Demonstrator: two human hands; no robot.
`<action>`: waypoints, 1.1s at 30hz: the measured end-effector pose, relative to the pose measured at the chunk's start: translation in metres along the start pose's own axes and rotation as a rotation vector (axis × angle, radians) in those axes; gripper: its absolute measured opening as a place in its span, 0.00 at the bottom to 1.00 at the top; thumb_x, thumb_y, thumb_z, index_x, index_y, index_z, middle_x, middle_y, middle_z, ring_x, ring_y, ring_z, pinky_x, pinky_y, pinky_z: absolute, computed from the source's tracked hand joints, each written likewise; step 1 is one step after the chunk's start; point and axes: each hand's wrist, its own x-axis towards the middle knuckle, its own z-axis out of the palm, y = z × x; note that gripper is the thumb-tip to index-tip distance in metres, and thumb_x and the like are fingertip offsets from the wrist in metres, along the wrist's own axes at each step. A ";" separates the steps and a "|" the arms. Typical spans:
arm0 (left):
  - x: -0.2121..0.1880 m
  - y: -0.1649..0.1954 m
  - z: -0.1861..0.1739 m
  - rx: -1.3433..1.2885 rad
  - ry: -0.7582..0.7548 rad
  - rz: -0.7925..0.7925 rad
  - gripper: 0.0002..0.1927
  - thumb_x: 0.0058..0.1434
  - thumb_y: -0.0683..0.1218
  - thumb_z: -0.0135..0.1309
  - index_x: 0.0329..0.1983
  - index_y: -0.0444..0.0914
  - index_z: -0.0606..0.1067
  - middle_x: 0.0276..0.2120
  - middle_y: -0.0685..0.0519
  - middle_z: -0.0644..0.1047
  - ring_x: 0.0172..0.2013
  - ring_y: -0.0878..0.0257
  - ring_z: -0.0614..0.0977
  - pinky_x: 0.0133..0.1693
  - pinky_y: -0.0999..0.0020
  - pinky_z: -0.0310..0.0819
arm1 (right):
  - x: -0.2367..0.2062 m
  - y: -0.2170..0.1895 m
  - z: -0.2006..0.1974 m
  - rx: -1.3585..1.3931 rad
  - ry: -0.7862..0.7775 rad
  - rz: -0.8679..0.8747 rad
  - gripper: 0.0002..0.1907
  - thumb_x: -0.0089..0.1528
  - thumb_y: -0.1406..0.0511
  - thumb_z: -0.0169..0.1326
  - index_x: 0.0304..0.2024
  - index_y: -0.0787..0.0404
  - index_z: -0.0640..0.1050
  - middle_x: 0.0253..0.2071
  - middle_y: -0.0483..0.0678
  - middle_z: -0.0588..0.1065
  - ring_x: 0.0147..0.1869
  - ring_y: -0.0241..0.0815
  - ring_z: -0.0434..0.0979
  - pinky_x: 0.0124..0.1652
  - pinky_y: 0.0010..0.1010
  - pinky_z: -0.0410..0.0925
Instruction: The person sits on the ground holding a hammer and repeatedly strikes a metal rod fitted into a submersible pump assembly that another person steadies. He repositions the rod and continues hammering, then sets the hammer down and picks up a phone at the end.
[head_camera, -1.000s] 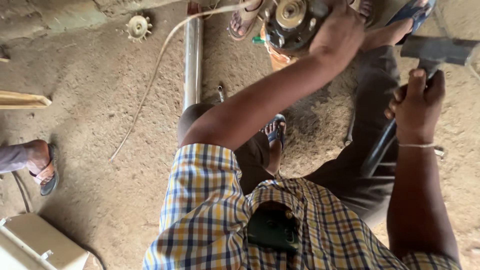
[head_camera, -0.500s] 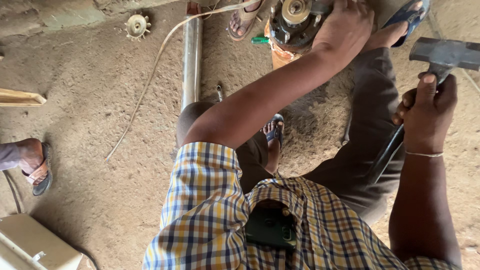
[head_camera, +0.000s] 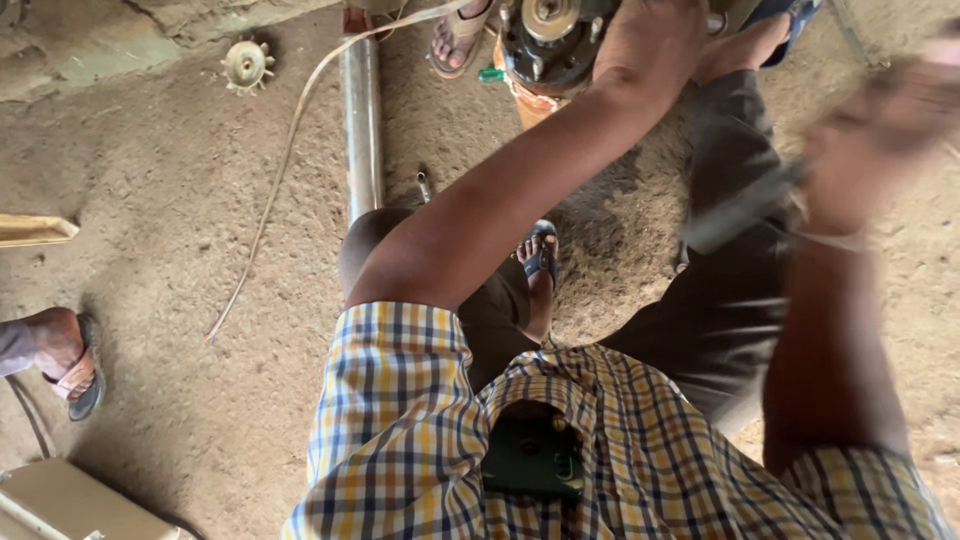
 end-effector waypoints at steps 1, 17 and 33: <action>-0.003 -0.001 0.000 0.049 -0.076 0.056 0.13 0.67 0.43 0.53 0.54 0.41 0.79 0.42 0.58 0.80 0.45 0.67 0.78 0.43 0.68 0.70 | 0.003 0.009 0.016 -0.121 -0.092 0.049 0.19 0.81 0.53 0.46 0.48 0.63 0.66 0.24 0.41 0.64 0.22 0.32 0.61 0.25 0.27 0.61; -0.087 -0.027 -0.048 -0.077 0.410 0.312 0.14 0.58 0.53 0.58 0.19 0.44 0.75 0.18 0.58 0.67 0.28 0.66 0.72 0.39 0.68 0.60 | -0.108 0.007 0.003 -0.250 -0.137 0.093 0.15 0.82 0.56 0.48 0.50 0.58 0.62 0.28 0.43 0.63 0.24 0.32 0.62 0.25 0.29 0.59; -0.115 -0.068 -0.034 -0.102 0.409 0.339 0.09 0.54 0.51 0.54 0.24 0.42 0.80 0.25 0.56 0.78 0.39 0.59 0.79 0.54 0.62 0.62 | -0.140 0.033 0.025 -0.165 -0.351 -0.013 0.16 0.77 0.59 0.48 0.61 0.60 0.62 0.26 0.42 0.64 0.23 0.31 0.64 0.24 0.24 0.62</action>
